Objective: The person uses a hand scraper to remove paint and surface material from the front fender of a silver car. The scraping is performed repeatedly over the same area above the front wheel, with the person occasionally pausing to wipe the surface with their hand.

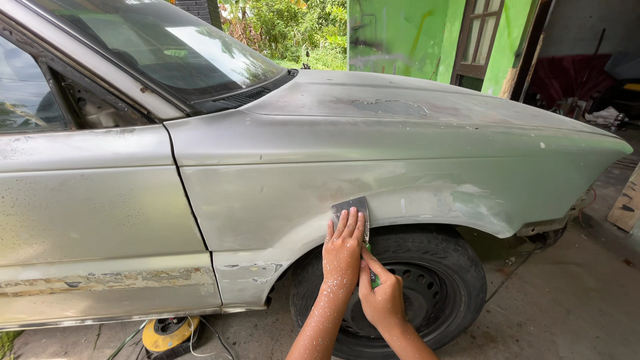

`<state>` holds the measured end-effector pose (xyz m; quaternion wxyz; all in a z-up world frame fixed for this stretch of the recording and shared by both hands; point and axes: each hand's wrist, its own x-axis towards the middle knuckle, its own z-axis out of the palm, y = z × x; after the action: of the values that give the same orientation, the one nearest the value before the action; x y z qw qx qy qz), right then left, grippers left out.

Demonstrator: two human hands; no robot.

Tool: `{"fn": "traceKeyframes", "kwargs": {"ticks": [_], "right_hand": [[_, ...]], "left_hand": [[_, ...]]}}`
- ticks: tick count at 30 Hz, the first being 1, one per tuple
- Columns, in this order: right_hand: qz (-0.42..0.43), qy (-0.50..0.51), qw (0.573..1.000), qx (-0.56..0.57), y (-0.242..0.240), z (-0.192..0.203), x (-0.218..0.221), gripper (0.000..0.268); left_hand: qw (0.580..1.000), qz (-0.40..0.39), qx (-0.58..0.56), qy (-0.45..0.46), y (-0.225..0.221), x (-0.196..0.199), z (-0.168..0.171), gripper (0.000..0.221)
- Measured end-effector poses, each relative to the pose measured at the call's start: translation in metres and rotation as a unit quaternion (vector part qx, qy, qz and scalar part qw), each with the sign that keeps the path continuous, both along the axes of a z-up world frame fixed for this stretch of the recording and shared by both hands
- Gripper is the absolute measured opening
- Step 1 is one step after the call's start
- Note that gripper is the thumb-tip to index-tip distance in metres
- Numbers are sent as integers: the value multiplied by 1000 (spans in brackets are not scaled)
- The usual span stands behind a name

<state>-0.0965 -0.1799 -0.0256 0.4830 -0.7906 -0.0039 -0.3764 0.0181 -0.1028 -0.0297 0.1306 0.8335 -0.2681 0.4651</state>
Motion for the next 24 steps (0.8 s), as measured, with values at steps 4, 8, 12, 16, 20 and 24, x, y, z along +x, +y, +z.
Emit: {"fn": "traceKeyframes", "kwargs": {"ticks": [4, 8, 12, 16, 20, 24], "right_hand": [[-3, -33, 999, -28, -3, -13, 8, 37], [19, -29, 999, 20, 0, -14, 9, 38], [62, -91, 988, 109, 16, 5, 21, 39], [54, -26, 989, 135, 11, 10, 17, 41], [29, -29, 999, 13, -16, -11, 11, 39], [35, -25, 998, -37, -27, -24, 0, 40]], "left_hand": [[1000, -3, -5, -14, 4, -7, 2, 84], [1000, -1, -2, 1, 4, -11, 8, 88], [999, -16, -28, 30, 11, -12, 40, 87], [997, -36, -61, 30, 8, -5, 35, 85], [999, 20, -21, -29, -4, -5, 8, 80], [999, 20, -5, -36, -7, -13, -8, 72]]}}
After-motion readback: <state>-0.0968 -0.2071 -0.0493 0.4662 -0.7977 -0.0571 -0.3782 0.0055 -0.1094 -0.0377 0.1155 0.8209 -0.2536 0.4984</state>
